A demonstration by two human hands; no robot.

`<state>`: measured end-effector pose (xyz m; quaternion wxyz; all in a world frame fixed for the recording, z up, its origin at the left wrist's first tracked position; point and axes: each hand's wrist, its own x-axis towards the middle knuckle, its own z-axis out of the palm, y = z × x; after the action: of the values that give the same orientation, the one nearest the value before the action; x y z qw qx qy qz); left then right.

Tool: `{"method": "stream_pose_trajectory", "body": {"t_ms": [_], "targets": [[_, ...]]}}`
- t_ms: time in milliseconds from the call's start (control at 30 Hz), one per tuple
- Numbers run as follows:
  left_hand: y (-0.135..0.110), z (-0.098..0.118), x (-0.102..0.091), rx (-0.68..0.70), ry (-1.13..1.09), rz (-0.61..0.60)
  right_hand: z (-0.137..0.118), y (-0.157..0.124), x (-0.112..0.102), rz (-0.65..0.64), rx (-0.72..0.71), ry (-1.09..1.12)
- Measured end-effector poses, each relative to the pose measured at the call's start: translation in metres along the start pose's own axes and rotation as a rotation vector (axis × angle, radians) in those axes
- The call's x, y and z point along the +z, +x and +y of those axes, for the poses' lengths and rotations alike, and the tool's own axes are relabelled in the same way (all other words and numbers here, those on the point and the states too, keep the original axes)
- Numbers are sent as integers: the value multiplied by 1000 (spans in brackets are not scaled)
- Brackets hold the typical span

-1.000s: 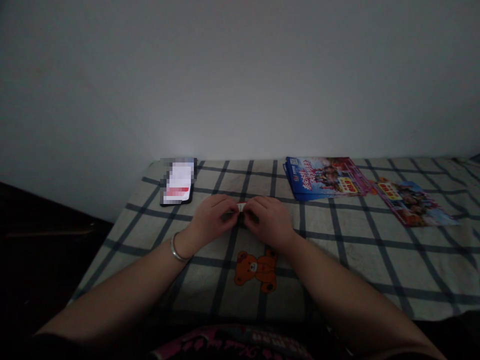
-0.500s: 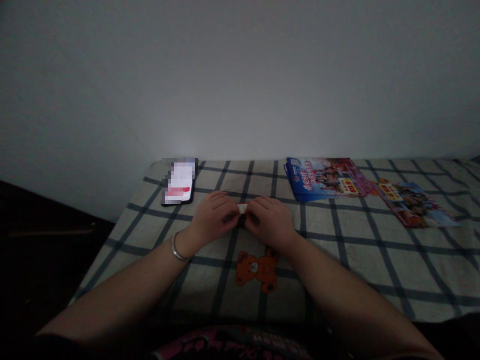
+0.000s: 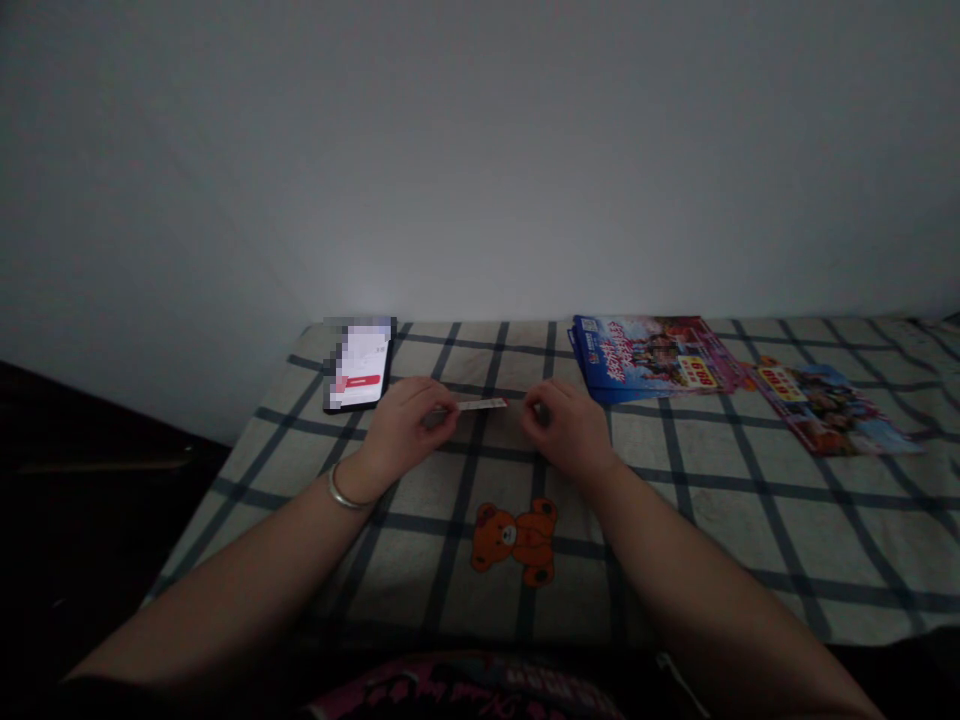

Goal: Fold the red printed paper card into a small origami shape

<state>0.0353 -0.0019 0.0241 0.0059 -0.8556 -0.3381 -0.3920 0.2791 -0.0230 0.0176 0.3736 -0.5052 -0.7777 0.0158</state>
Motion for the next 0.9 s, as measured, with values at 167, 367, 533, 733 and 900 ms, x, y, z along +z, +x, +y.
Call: {"method": "stream_pose_trajectory", "body": {"t_ms": [167,367,533,733,900], "targets": [[1,-2,-1,-73,-109,13,-2,1,1,56,-66,94],[0,0,3,37,-92,38,-19,4,0,-20,-240,84],[0,8,3,89,36,40,-24,3,1,-10,-335,21],[1,18,3,117,131,39,-23,1,1,-29,-377,-9],[1,16,1,101,151,28,-22,1,1,-75,-337,21]]}}
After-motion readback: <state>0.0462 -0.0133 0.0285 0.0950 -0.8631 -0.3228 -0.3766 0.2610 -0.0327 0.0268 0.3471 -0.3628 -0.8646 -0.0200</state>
